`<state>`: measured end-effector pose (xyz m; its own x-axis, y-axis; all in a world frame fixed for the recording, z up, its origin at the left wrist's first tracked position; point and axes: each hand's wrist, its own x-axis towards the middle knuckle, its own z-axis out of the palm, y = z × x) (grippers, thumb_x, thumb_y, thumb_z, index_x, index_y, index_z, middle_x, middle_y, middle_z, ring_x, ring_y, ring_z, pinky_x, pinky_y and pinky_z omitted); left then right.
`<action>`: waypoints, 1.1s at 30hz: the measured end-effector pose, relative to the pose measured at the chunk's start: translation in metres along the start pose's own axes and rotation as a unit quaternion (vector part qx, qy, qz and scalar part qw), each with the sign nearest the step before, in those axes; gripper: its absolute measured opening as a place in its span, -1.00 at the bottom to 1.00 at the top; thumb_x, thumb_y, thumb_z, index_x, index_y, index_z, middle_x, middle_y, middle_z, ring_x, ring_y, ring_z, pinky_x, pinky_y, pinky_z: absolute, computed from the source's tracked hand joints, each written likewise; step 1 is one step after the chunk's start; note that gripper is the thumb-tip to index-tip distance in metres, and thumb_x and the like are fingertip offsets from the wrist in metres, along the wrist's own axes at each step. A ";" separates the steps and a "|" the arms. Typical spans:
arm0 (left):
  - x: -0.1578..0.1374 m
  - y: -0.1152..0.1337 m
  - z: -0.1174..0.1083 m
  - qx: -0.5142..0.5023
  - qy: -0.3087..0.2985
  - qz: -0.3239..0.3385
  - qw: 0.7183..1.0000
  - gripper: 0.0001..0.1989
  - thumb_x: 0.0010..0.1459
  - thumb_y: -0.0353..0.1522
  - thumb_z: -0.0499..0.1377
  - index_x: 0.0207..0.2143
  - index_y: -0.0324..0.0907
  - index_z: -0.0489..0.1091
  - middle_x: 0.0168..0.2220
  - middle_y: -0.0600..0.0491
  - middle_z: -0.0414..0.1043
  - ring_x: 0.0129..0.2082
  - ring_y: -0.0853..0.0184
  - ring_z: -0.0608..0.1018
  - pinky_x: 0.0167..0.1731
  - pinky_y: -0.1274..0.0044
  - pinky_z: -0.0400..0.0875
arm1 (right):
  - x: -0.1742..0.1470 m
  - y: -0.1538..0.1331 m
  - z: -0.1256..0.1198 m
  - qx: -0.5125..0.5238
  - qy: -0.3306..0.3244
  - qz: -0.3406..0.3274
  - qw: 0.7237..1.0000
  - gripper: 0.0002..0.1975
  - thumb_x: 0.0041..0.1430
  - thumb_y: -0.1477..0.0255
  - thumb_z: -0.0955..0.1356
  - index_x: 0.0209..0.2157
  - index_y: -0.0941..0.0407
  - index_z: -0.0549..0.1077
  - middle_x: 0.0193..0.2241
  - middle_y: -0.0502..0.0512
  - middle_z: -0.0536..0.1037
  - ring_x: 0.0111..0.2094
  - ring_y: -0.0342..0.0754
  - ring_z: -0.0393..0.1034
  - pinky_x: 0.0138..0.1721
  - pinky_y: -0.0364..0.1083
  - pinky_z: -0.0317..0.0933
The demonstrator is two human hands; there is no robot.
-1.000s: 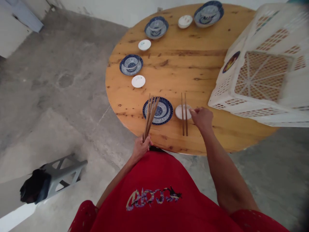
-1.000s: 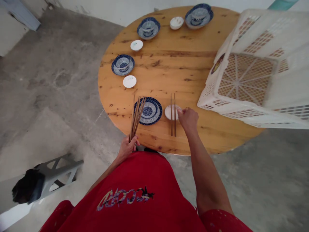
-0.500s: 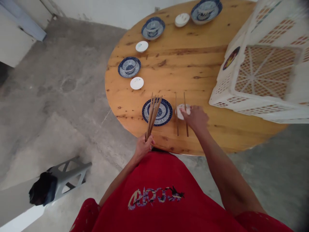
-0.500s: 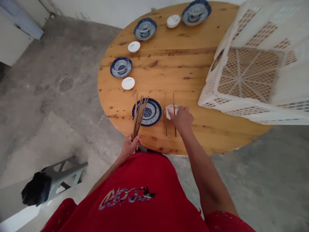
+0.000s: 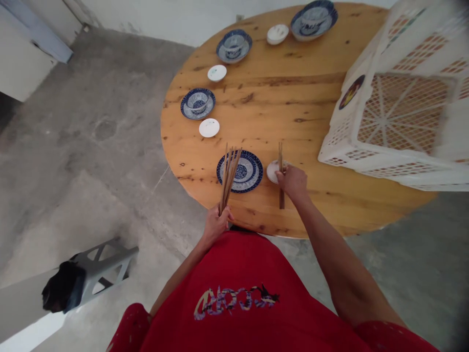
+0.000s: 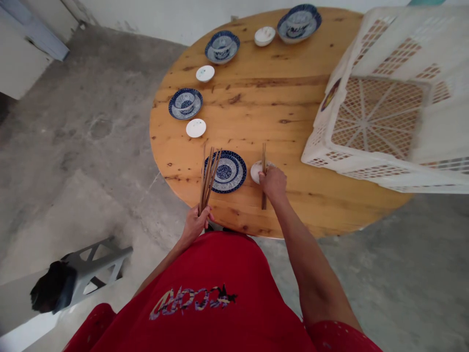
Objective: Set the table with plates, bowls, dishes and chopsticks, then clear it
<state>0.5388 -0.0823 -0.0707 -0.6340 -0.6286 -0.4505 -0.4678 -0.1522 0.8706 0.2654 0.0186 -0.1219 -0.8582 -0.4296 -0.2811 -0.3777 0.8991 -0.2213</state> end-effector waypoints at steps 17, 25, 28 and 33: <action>-0.001 0.004 -0.007 -0.004 0.009 -0.016 1.000 -0.71 0.21 -0.13 0.09 -0.32 -0.18 0.36 -0.55 0.14 0.44 -0.74 0.51 0.28 -0.68 0.61 0.13 | -0.001 0.006 -0.002 0.028 0.015 0.031 0.999 -0.58 0.28 0.21 0.32 -0.14 0.26 0.63 -0.23 0.42 0.63 -0.16 0.25 0.52 -0.17 0.05 0.29; -0.001 0.006 -0.011 -0.003 0.022 -0.016 1.000 -0.74 0.20 -0.16 0.09 -0.34 -0.17 0.35 -0.56 0.14 0.43 -0.73 0.51 0.28 -0.67 0.61 0.13 | -0.006 0.010 -0.018 0.078 0.041 0.060 0.994 -0.53 0.31 0.22 0.27 -0.06 0.31 0.60 -0.17 0.44 0.63 -0.09 0.30 0.50 -0.05 0.11 0.26; -0.002 0.007 -0.017 -0.012 0.043 -0.026 0.999 -0.73 0.18 -0.14 0.10 -0.33 -0.18 0.35 -0.55 0.14 0.44 -0.73 0.52 0.28 -0.67 0.61 0.13 | -0.013 0.022 -0.029 0.104 0.079 0.091 0.987 -0.56 0.30 0.28 0.24 -0.09 0.30 0.60 -0.17 0.44 0.62 -0.09 0.30 0.49 -0.03 0.12 0.26; -0.008 0.008 -0.027 -0.045 0.076 -0.049 0.995 -0.66 0.14 -0.08 0.14 -0.35 -0.19 0.34 -0.56 0.13 0.42 -0.75 0.54 0.24 -0.69 0.61 0.07 | -0.052 0.019 -0.039 0.204 0.123 0.056 0.970 -0.62 0.24 0.26 0.22 -0.23 0.21 0.57 -0.26 0.37 0.62 -0.21 0.20 0.50 -0.10 0.07 0.28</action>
<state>0.5569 -0.0991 -0.0552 -0.4836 -0.7150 -0.5049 -0.4615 -0.2819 0.8412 0.2888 0.0615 -0.0751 -0.9619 -0.2524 -0.1051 -0.1504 0.8095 -0.5675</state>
